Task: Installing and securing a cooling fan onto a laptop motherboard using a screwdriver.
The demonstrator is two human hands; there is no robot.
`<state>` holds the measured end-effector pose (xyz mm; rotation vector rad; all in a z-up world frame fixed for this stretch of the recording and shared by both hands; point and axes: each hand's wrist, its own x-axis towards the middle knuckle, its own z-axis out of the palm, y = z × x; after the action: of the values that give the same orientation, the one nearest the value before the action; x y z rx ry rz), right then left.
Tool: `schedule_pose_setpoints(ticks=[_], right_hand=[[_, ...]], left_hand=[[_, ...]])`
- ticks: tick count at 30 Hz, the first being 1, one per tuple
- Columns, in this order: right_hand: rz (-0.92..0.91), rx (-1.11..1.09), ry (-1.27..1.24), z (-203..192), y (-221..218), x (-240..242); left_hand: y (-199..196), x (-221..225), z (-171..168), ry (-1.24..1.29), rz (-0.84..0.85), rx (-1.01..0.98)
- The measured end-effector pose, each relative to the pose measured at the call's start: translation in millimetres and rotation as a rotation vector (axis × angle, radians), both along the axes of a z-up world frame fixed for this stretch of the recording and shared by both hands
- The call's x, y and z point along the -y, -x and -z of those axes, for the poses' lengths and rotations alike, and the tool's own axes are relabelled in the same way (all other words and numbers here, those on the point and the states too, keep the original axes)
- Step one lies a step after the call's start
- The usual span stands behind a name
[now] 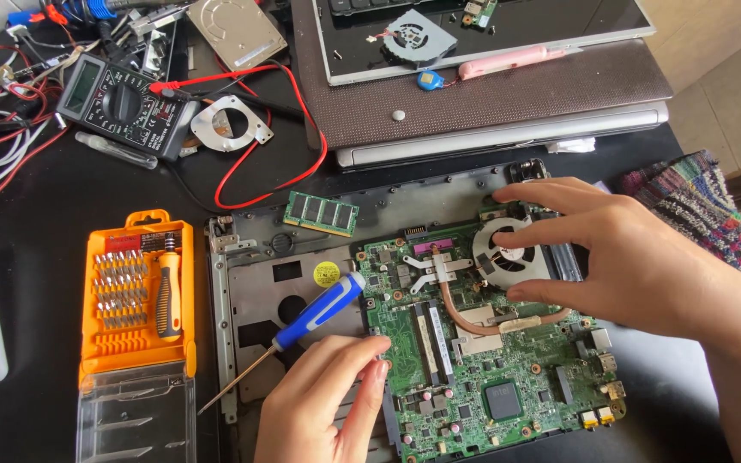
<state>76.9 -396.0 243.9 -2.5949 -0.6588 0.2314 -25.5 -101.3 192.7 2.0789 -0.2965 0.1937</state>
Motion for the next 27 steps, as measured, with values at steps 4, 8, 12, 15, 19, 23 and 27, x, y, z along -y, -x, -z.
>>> schedule_pose_setpoints(ticks=[4,8,12,15,19,23,27], right_hand=[[-0.109,0.134,-0.058,-4,7,-10],[-0.127,0.216,-0.124,-1,6,-13],[-0.119,0.213,-0.185,7,2,-10],[-0.084,0.205,-0.197,11,4,-8],[-0.031,0.188,-0.217,15,6,-8],[-0.044,0.208,-0.235,17,4,-6],[-0.052,0.181,-0.253,16,3,-5]], left_hand=[[-1,-2,-2,-0.008,0.015,-0.015],[-4,-2,-14,-0.042,0.092,0.018],[-12,3,-37,-0.155,0.202,0.172],[-24,11,-56,-0.19,0.256,0.231],[-45,33,-55,-0.279,0.285,0.292],[-64,51,-52,-0.386,0.381,0.225],[-77,59,-45,-0.475,0.4,0.232]])
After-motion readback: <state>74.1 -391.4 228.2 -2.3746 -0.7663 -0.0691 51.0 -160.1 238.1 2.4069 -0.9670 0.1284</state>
